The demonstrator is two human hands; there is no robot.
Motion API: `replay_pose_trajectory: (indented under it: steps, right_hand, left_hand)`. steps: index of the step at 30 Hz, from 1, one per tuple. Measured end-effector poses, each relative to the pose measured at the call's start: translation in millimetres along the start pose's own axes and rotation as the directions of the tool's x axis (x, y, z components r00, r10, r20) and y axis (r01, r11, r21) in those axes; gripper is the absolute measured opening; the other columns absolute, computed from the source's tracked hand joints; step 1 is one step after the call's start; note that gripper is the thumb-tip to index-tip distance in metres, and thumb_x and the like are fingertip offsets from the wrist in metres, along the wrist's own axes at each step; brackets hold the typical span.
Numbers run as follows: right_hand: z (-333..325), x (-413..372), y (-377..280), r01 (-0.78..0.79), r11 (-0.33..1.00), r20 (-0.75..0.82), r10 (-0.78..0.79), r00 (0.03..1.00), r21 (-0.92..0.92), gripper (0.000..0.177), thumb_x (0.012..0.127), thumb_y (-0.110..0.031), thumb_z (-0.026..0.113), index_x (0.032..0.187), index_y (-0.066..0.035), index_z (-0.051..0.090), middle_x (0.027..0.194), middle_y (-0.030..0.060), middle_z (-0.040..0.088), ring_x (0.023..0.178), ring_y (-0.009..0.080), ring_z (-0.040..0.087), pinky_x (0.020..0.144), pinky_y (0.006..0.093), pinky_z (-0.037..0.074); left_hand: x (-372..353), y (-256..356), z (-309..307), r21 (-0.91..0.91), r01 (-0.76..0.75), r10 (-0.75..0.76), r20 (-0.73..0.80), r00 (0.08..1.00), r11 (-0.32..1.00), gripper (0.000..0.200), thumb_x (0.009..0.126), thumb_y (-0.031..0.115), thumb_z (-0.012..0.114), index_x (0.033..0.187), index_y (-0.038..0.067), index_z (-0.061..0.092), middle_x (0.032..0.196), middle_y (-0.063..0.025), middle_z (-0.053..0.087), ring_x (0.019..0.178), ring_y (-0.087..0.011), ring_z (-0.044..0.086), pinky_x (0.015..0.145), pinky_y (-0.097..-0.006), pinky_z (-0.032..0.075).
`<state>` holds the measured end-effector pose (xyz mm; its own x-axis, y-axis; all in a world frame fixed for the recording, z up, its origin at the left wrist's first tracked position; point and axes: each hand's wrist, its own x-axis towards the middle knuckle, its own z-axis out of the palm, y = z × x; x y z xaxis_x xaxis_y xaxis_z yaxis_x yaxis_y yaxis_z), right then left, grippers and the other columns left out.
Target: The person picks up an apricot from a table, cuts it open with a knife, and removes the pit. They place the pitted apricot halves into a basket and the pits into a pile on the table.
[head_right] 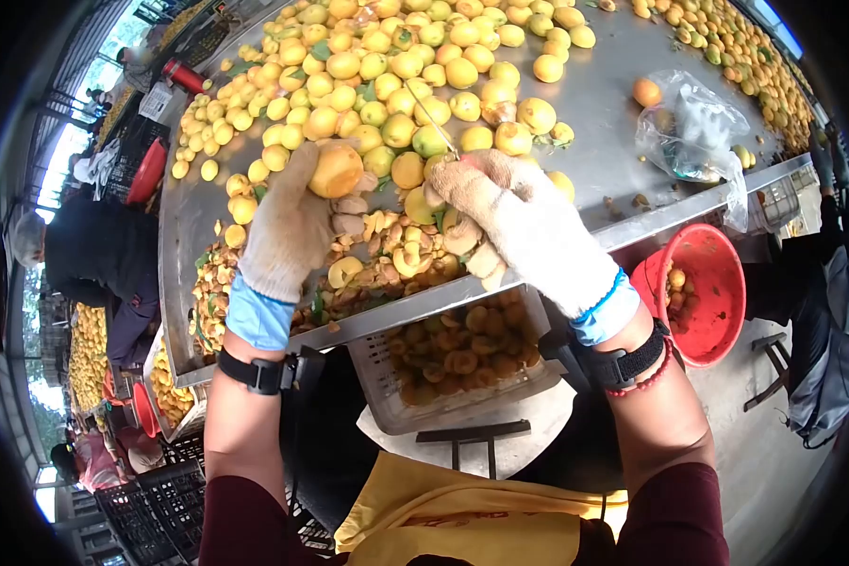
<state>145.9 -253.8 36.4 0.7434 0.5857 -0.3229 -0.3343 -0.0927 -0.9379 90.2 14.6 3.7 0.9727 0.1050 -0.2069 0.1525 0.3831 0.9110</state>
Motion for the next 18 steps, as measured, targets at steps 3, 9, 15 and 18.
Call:
replay_pose_trajectory:
  steps: [3, 9, 15, 18]
  right_hand:
    - [13.1, -7.9, 5.0, 0.017, 0.996, 0.117, -0.007, 0.993, -0.092, 0.040, 0.104, -0.044, 0.058, 0.107, -0.005, 0.069, 0.078, 0.0044, 0.066, 0.052, 0.0098, 0.059, 0.047, 0.0218, 0.048]
    - [44.3, -31.9, 13.7, 0.100, 0.992, 0.317, -0.071, 0.946, -0.077, 0.041, 0.104, -0.039, 0.058, 0.113, 0.000, 0.071, 0.099, 0.0037, 0.071, 0.070, 0.0107, 0.066, 0.056, 0.0227, 0.051]
    - [68.6, -30.7, 37.7, 0.551, 0.714, 0.349, -0.431, 0.832, -0.433, 0.030, 0.096, -0.038, 0.069, 0.100, -0.008, 0.071, 0.079, 0.0219, 0.065, 0.076, 0.0421, 0.067, 0.065, 0.0428, 0.054]
    - [69.7, -25.0, 43.4, 0.622, 0.520, 0.308, -0.568, 0.764, -0.585, 0.033, 0.095, -0.041, 0.070, 0.096, -0.009, 0.070, 0.074, 0.0195, 0.065, 0.069, 0.0425, 0.067, 0.059, 0.0475, 0.053]
  left_hand:
    - [-40.4, -10.3, 21.5, -0.324, -0.053, 0.083, 0.080, 0.993, 0.945, 0.049, 0.112, 0.040, 0.046, 0.134, -0.003, 0.057, 0.115, -0.0234, 0.069, 0.094, -0.0294, 0.072, 0.084, -0.0410, 0.062]
    - [-96.5, -28.2, 41.3, -0.603, -0.127, 0.163, 0.005, 0.987, 0.787, 0.057, 0.111, 0.042, 0.043, 0.149, 0.000, 0.043, 0.133, -0.0260, 0.061, 0.118, -0.0365, 0.067, 0.100, -0.0472, 0.057]
    - [-106.7, -37.8, 44.3, -0.587, -0.171, 0.142, -0.096, 0.985, 0.791, 0.065, 0.111, 0.052, 0.040, 0.154, 0.004, 0.039, 0.143, -0.0233, 0.057, 0.132, -0.0365, 0.057, 0.116, -0.0503, 0.043]
    - [-107.7, -37.7, 51.8, -0.536, -0.152, 0.122, -0.091, 0.988, 0.830, 0.064, 0.110, 0.050, 0.043, 0.154, 0.004, 0.040, 0.142, -0.0213, 0.058, 0.130, -0.0331, 0.058, 0.113, -0.0472, 0.046]
